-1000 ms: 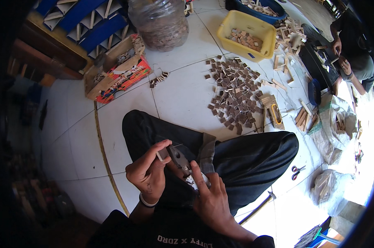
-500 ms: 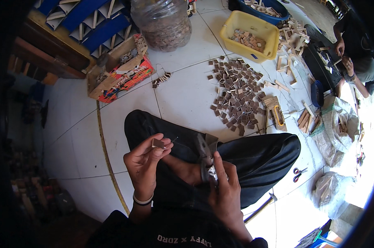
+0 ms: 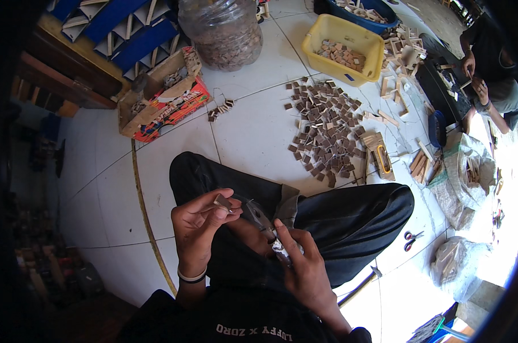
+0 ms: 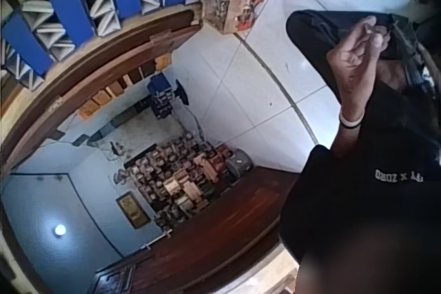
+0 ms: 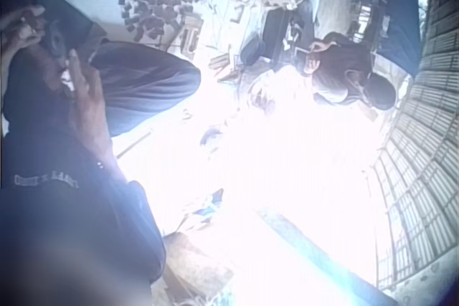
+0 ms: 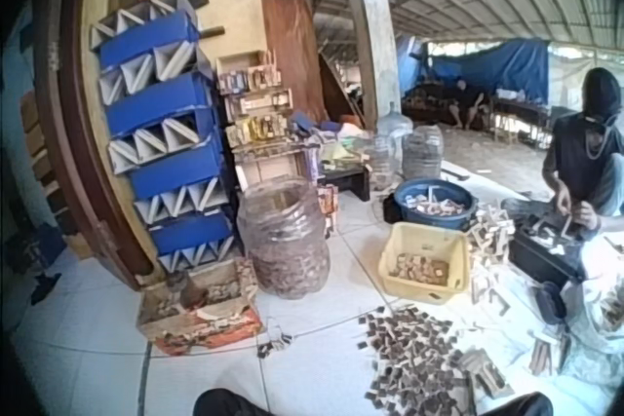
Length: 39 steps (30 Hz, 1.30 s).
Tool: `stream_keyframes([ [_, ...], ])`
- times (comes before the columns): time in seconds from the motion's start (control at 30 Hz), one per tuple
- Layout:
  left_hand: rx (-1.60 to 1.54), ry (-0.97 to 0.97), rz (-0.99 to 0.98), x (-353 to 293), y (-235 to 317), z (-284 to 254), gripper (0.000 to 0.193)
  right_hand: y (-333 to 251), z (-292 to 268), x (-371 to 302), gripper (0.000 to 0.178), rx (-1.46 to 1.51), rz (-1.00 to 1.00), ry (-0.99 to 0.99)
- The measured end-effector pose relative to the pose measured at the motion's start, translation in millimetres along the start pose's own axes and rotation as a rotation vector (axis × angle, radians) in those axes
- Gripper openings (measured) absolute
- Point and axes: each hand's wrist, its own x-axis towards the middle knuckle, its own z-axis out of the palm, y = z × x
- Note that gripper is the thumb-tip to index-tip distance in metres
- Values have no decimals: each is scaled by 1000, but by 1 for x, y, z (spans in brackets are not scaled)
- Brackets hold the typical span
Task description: The person sits on the floor and uses a handheld tool to trim or shape small wooden pieces. They pick up pieces from a pile, work on them with the tool, and place the finished pieces into a nearby container.
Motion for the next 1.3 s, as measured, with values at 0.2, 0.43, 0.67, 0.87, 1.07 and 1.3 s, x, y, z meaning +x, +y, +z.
stream_keyframes([
  [0.2, 38, 0, 4, -1, 2, 0, 33, -2, 1, -3, 89, -29, 9, 17],
  [0.43, 43, -1, -7, 0, 3, -2, 32, 0, 0, -4, 89, 3, 19, -4],
  [0.67, 15, -36, -59, 0, 3, -4, 34, -5, 2, -6, 76, -12, 39, -13],
  [0.87, -5, -52, -83, 1, 2, -6, 34, -5, 2, -7, 74, -20, 81, -13],
  [1.07, -82, -45, -56, 3, 0, -2, 38, -9, 6, -7, 71, -43, 75, -6],
  [1.3, -229, -178, -127, 11, -13, 5, 41, -8, 11, -9, 75, -22, 57, -13],
])
